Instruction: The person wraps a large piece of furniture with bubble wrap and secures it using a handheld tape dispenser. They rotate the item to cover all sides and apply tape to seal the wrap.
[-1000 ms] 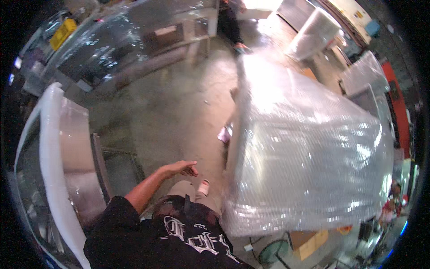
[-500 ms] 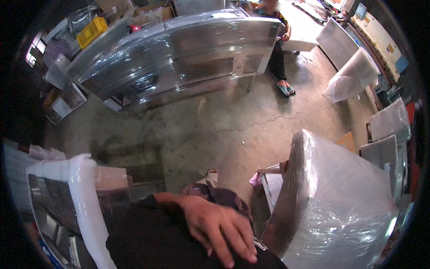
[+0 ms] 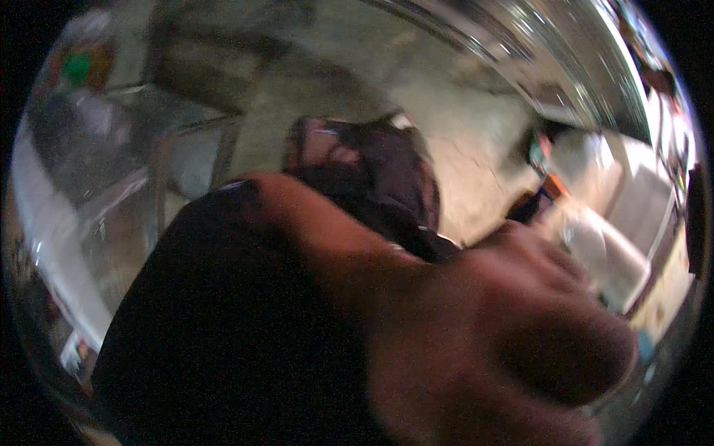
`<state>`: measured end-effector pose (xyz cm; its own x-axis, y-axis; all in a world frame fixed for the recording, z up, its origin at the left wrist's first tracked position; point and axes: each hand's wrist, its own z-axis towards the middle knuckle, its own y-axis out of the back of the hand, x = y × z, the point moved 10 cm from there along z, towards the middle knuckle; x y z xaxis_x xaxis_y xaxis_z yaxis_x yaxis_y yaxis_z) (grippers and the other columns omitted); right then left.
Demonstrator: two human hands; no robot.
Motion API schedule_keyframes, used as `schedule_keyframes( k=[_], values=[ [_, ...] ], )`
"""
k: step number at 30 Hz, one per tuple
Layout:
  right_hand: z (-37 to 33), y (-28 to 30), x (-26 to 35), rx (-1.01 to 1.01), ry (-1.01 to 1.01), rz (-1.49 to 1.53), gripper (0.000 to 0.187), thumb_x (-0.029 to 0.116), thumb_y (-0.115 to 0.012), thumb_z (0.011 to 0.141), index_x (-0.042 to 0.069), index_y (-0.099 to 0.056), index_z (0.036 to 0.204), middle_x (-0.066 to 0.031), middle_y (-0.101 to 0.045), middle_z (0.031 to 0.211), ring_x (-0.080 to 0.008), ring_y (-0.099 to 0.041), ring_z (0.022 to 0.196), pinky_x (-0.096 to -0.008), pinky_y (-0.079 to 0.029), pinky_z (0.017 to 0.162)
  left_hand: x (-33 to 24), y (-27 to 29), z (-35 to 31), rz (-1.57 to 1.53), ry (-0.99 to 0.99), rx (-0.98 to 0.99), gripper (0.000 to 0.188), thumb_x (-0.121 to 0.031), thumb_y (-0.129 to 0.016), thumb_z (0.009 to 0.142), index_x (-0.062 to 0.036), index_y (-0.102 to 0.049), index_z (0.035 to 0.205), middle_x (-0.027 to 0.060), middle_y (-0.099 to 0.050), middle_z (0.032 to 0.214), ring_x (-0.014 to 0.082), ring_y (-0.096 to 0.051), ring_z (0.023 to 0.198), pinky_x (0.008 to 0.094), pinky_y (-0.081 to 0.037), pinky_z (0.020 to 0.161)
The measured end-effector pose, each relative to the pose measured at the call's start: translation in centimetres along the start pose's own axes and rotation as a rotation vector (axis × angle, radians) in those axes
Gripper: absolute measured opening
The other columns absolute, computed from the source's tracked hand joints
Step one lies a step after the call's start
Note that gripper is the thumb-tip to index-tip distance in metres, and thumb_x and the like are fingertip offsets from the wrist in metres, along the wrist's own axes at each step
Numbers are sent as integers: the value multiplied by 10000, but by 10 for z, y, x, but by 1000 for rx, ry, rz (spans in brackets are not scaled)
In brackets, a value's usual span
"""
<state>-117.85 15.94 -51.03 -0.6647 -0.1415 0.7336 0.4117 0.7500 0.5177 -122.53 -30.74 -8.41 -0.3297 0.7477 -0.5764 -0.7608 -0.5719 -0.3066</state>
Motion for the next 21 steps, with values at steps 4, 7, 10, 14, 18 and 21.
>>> schedule_keyframes(
  k=[4,7,10,14,18,21],
  values=[
    [106,2,83,80,98,-171,681,645,-640,898,-18,-689,1045,-147,-711,939,-251,-698,799,-356,-554,734,50,12,53,-17,8,7,242,-286,-678,892,-77,-611,790,67,-622,745,245,-642,691,373,-461,590],
    [167,-24,167,120,226,-269,660,627,-645,901,-16,-691,1040,-153,-713,935,-259,-699,800,-364,-552,734,73,27,94,-23,16,45,285,-315,-691,891,-68,-606,775,72,-612,724,253,-634,671,379,-460,584],
    [231,-43,270,109,421,-417,639,609,-651,903,-14,-693,1035,-160,-716,931,-267,-700,800,-373,-549,734,94,47,133,-75,-2,103,328,-344,-703,889,-60,-601,761,77,-603,702,260,-626,652,385,-459,578],
    [297,-54,386,64,643,-636,611,585,-657,906,-11,-695,1029,-168,-718,925,-278,-702,800,-384,-546,733,123,63,178,-210,33,233,385,-382,-720,888,-49,-594,741,83,-590,674,270,-615,626,394,-457,570],
    [339,-66,503,-3,862,-835,583,561,-664,909,-9,-698,1022,-177,-721,920,-288,-704,801,-396,-543,733,137,86,207,-359,66,393,442,-421,-737,886,-38,-588,722,89,-578,645,280,-604,600,402,-456,561],
    [345,-79,599,-83,1007,-907,561,543,-670,911,-7,-700,1017,-183,-723,915,-296,-706,801,-404,-541,733,134,122,204,-411,95,550,485,-450,-750,884,-30,-583,708,94,-568,624,288,-596,581,409,-455,555]
  ],
)
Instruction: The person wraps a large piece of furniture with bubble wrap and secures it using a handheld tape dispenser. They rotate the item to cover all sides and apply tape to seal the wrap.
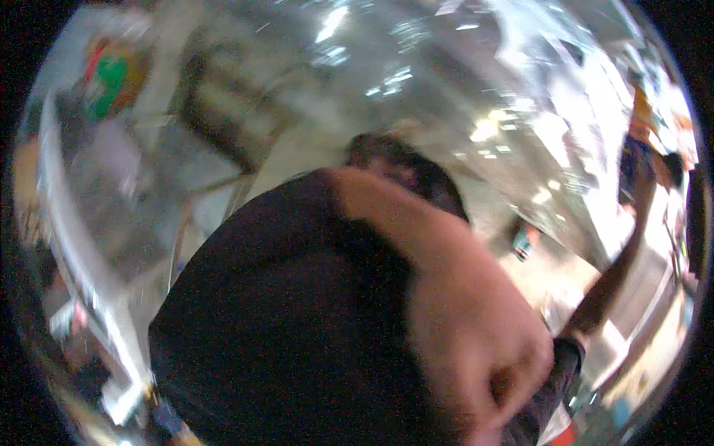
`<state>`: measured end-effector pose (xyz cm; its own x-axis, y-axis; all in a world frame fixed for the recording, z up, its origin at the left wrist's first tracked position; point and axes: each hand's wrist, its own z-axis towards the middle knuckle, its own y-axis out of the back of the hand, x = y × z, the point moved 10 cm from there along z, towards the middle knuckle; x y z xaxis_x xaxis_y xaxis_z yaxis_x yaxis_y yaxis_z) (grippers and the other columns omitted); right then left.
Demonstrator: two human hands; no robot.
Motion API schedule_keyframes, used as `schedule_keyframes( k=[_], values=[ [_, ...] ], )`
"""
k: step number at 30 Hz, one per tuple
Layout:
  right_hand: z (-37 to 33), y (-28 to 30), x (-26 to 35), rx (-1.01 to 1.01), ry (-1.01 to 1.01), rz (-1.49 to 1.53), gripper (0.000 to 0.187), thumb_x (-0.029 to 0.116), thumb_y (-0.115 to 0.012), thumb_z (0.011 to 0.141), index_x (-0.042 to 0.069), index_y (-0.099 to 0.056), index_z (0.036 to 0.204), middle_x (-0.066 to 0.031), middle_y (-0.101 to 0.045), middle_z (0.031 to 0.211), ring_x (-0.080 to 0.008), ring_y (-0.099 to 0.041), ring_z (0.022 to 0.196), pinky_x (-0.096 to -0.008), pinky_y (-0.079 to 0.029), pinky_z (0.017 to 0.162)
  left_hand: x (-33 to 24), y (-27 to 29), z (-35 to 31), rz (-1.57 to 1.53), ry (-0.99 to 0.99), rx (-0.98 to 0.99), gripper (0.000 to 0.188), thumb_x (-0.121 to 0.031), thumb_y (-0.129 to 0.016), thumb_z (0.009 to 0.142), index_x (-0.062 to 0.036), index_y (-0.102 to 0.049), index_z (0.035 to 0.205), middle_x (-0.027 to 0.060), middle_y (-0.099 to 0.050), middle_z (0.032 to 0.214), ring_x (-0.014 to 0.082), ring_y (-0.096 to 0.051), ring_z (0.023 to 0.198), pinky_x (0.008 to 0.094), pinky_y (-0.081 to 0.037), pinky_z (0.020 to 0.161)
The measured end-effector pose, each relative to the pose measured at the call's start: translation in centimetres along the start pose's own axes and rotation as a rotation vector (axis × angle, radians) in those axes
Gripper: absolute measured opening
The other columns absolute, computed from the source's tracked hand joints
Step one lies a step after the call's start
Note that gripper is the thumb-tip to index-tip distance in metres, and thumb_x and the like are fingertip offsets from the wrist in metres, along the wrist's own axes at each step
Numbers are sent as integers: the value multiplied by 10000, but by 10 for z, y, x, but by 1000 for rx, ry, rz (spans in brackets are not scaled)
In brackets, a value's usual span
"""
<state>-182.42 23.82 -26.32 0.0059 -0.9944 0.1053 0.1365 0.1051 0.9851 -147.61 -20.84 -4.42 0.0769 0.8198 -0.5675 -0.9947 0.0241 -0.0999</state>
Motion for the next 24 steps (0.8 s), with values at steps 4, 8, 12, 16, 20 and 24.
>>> schedule_keyframes(
  k=[4,8,12,16,20,24],
  values=[
    [79,12,42,13,19,-35,533,519,-677,914,-5,-702,1011,-191,-726,910,-307,-708,802,-415,-538,732,-25,94,-57,305,127,-152,494,-503,-785,838,-39,-725,994,46,-651,825,253,-657,721,369,-483,633],
    [83,-13,30,141,-123,117,594,571,-674,895,-14,-713,995,-252,-716,901,-373,-721,866,-450,-538,778,-49,167,-119,558,514,-531,690,-652,-737,796,13,-739,980,105,-686,837,243,-647,741,343,-500,680],
    [145,-50,55,237,-22,37,540,523,-630,933,-7,-714,999,-248,-716,876,-340,-727,812,-427,-550,738,-36,203,-147,569,458,-912,755,-707,-691,780,34,-725,915,125,-671,817,211,-618,695,323,-476,656],
    [145,-121,71,379,156,213,421,436,-634,943,33,-732,1017,-226,-722,888,-319,-724,795,-410,-554,712,8,213,-105,491,419,-841,701,-656,-702,809,32,-720,940,135,-684,848,226,-639,750,339,-483,694],
    [127,-65,129,222,372,319,420,435,-709,891,28,-750,986,-217,-726,890,-323,-724,797,-428,-564,728,52,216,-70,413,429,-745,652,-596,-723,847,30,-707,1028,139,-698,921,258,-669,845,371,-511,763],
    [135,-62,101,353,92,201,562,517,-717,870,-40,-730,938,-238,-724,890,-372,-724,832,-446,-568,767,66,228,-59,485,480,-630,596,-525,-715,877,39,-689,1069,160,-696,946,266,-677,866,372,-527,798]
  ],
)
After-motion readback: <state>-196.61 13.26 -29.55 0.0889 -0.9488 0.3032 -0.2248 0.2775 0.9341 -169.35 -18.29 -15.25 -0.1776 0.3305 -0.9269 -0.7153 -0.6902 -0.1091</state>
